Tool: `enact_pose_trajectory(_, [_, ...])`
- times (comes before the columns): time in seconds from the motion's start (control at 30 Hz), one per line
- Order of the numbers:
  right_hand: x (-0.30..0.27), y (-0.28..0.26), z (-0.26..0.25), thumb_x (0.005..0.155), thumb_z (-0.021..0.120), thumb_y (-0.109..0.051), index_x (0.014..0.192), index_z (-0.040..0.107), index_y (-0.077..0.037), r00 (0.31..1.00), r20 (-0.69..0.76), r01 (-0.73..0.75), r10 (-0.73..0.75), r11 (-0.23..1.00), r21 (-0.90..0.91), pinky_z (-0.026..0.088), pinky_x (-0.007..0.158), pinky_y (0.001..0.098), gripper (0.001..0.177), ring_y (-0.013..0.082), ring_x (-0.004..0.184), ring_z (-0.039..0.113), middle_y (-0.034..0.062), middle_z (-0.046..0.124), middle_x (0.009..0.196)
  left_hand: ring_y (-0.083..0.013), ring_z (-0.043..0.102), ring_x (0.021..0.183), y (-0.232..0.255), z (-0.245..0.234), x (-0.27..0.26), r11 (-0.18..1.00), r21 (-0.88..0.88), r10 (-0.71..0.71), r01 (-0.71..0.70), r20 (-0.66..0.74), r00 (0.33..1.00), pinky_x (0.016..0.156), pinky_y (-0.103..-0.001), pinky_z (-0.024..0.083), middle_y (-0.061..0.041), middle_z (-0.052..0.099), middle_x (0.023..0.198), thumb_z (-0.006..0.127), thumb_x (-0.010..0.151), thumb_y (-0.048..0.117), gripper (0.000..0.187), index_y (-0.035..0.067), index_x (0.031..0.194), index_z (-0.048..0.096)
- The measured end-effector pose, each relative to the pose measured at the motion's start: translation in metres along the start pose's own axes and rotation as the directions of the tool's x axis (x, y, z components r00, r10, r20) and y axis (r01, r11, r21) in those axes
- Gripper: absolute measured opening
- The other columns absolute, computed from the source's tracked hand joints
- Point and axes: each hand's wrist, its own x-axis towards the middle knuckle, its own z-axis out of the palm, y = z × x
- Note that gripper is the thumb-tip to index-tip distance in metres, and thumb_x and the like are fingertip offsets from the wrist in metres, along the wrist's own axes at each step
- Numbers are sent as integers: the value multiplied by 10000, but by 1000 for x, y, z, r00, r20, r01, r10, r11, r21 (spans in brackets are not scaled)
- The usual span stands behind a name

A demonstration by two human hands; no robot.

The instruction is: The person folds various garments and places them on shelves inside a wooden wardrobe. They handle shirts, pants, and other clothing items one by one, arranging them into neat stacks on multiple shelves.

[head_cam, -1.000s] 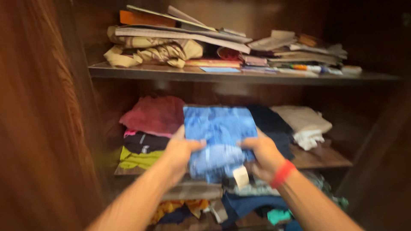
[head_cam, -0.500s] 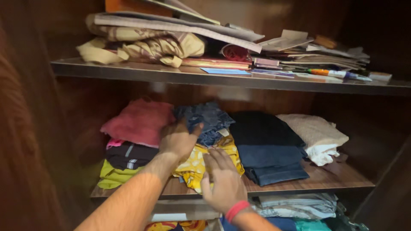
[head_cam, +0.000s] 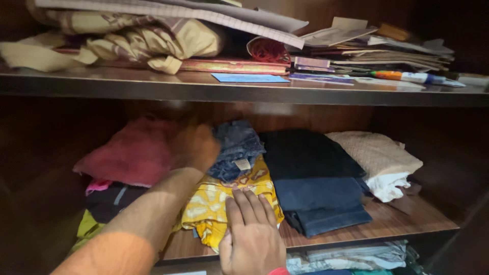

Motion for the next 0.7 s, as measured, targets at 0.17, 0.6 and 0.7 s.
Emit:
enact_pose_trajectory(0.17, [6,0,3,681,619,-232,1269,595,53,1000,23,8,-8,1000,-27,277,1153,552,653,406,1363,472,245,563,1403,-385,282,1455,66,-11,0,1000,3,3,-4,215,977,1130,-657,268,-107,363,1581,537,896,518,511,311,1356,617])
enact_pose_trajectory(0.6, [34,0,-24,802,592,-352,1175,700,-159,915,312,-245,254,967,-68,450,1104,409,433,281,1203,643,106,708,1226,-337,-34,1566,48,-1,-20,969,100,161,-225,434,886,1176,-745,13,37,85,1703,517,855,664,699,486,1515,373])
enact_pose_trajectory(0.7, [72,40,-23,867,609,-352,954,707,-115,893,255,-353,370,929,-110,524,937,438,271,322,1067,671,132,728,1061,-366,25,1555,44,6,-24,955,114,221,-273,341,914,1186,-731,63,7,99,1699,539,864,593,738,426,1556,346])
